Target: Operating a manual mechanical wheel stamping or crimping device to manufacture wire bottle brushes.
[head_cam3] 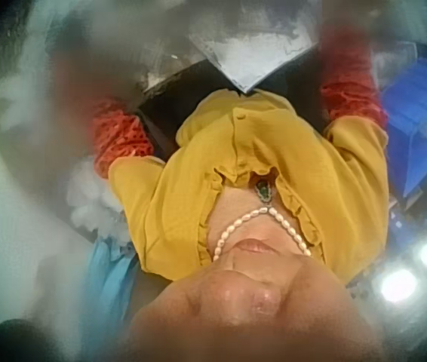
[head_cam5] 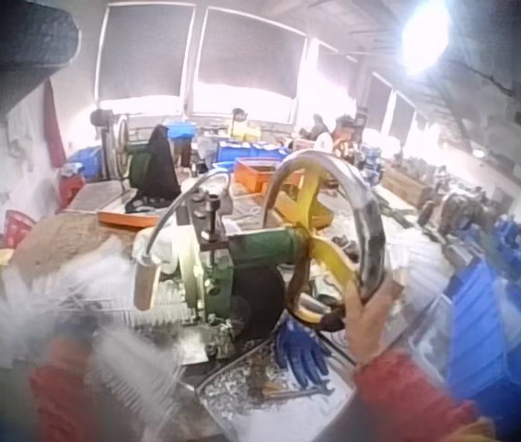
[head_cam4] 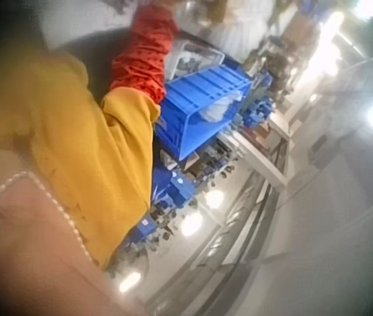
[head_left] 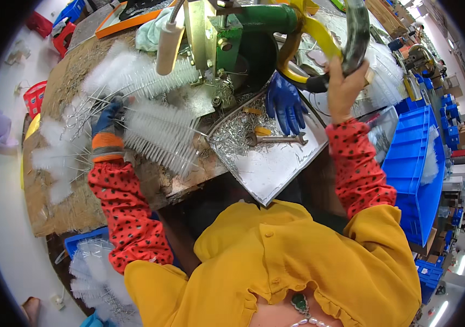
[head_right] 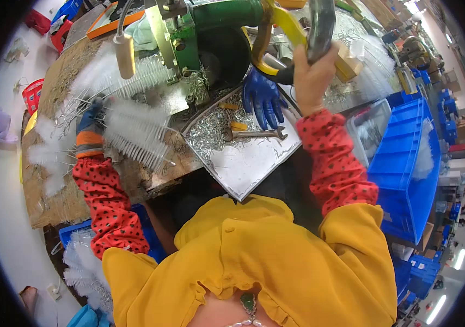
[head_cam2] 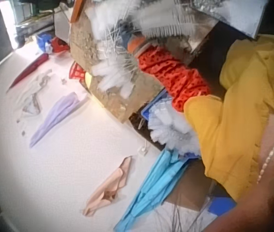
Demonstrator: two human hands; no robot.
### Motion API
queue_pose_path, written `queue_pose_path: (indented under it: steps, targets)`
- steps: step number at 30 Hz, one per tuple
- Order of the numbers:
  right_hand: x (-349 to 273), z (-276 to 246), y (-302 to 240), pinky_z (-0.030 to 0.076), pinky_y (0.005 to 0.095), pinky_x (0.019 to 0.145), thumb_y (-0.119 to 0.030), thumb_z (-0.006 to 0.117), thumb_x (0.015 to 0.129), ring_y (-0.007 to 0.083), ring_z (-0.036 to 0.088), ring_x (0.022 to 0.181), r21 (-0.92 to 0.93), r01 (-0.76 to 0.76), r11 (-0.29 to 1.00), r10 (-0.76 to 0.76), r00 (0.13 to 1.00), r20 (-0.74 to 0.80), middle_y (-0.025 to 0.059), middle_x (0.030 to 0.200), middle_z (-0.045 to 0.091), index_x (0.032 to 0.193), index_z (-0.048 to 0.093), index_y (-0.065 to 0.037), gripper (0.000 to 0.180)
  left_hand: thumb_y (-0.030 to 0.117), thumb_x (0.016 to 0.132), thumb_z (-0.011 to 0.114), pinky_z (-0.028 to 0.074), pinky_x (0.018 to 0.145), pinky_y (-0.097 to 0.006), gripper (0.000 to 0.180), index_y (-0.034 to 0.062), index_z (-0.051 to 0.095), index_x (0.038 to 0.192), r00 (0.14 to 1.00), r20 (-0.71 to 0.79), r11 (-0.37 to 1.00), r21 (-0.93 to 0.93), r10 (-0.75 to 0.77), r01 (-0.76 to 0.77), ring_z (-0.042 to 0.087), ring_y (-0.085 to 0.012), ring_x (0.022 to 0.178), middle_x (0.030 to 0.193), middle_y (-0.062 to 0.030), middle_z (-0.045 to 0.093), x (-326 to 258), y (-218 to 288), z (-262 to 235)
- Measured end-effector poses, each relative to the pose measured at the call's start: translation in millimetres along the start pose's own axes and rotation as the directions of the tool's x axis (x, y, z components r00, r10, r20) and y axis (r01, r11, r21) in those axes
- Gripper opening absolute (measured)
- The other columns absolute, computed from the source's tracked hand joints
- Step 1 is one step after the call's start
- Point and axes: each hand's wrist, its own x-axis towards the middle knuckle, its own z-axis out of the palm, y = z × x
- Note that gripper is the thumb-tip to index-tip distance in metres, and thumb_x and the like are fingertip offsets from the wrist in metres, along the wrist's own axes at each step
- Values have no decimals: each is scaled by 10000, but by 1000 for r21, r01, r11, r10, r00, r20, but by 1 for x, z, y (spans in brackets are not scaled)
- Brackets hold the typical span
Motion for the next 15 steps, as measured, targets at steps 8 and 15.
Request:
queue_pose_path:
  steps: [8, 15]
  targets:
    - [79, -13, -50, 463, 255, 494, -150, 608, 848, 117, 592, 562, -34, -98, 995, 103, 943, 317, 74, 703, 614, 1024, 504, 24, 269, 19, 858, 603, 557, 655, -331, 110, 34, 649, 957, 971, -145, 925, -359, -190, 127, 646, -205, 736, 912, -112, 681, -2, -4, 21]
    - [133, -5, -68, 461, 332, 549, -207, 605, 793, 205, 582, 607, -264, 275, 924, -149, 898, 413, 123, 702, 582, 835, 599, 22, 233, 119, 767, 761, 532, 575, -313, 128, 32, 696, 833, 775, -609, 985, 77, 167, -152, 624, -182, 649, 821, -64, 680, 11, -44, 45]
